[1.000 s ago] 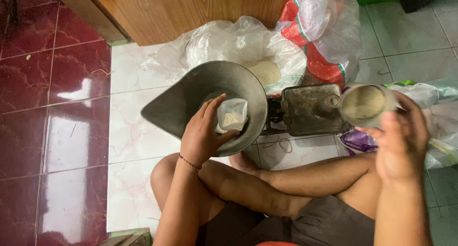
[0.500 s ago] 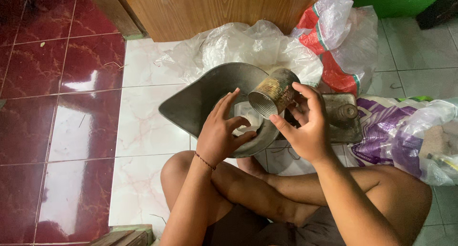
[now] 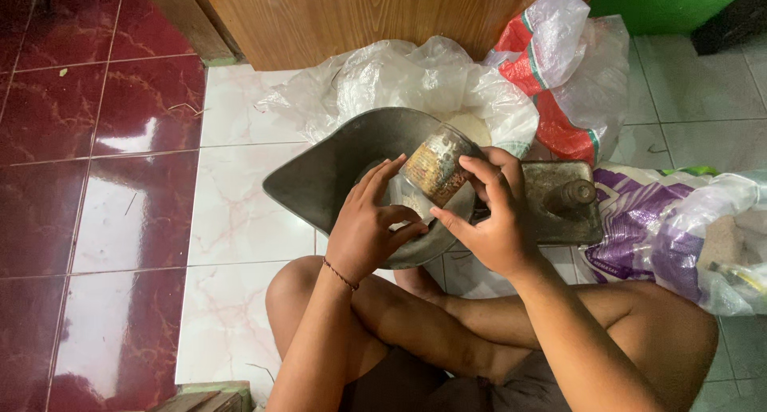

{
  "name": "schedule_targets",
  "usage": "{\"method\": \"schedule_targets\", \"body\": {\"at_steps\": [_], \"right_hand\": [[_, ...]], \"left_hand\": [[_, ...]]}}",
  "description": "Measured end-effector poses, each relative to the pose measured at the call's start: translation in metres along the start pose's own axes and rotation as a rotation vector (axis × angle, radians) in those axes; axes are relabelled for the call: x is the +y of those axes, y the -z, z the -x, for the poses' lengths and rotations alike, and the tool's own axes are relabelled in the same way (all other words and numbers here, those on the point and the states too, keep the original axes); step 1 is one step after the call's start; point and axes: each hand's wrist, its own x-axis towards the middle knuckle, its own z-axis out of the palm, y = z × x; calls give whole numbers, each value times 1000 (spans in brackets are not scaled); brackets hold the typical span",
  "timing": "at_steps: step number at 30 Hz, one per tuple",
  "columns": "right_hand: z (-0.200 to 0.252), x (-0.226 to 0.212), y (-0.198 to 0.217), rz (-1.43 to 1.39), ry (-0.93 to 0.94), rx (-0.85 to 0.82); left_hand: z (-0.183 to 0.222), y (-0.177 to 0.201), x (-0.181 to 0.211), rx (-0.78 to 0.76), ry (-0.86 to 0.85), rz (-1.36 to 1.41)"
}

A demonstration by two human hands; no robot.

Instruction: The person scoops grain from a bag using a metal can and transfers it into a plastic bag resting on a scale.

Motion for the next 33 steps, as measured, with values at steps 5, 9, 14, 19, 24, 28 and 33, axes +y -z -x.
{"method": "schedule_targets", "body": {"at_steps": [5, 9, 14, 19, 24, 28, 33], "right_hand": [[-2, 3, 1, 141, 144, 2], [-2, 1, 0, 155, 177, 16], [-2, 3, -1, 116, 223, 11], [2, 4, -2, 119, 230, 25], [7, 4, -2, 117, 220, 40], [9, 8, -3, -79, 1, 56], [18, 27, -5, -527, -316, 139]], "left_hand": [[0, -1, -2, -1, -7, 13], [1, -1, 0, -5, 1, 25], [1, 0, 1, -28, 14, 30], [-1, 4, 5, -18, -3, 37], [1, 3, 6, -20, -9, 26], [-1, 3, 5, -9, -6, 32], [-3, 4, 6, -27, -1, 34]]}}
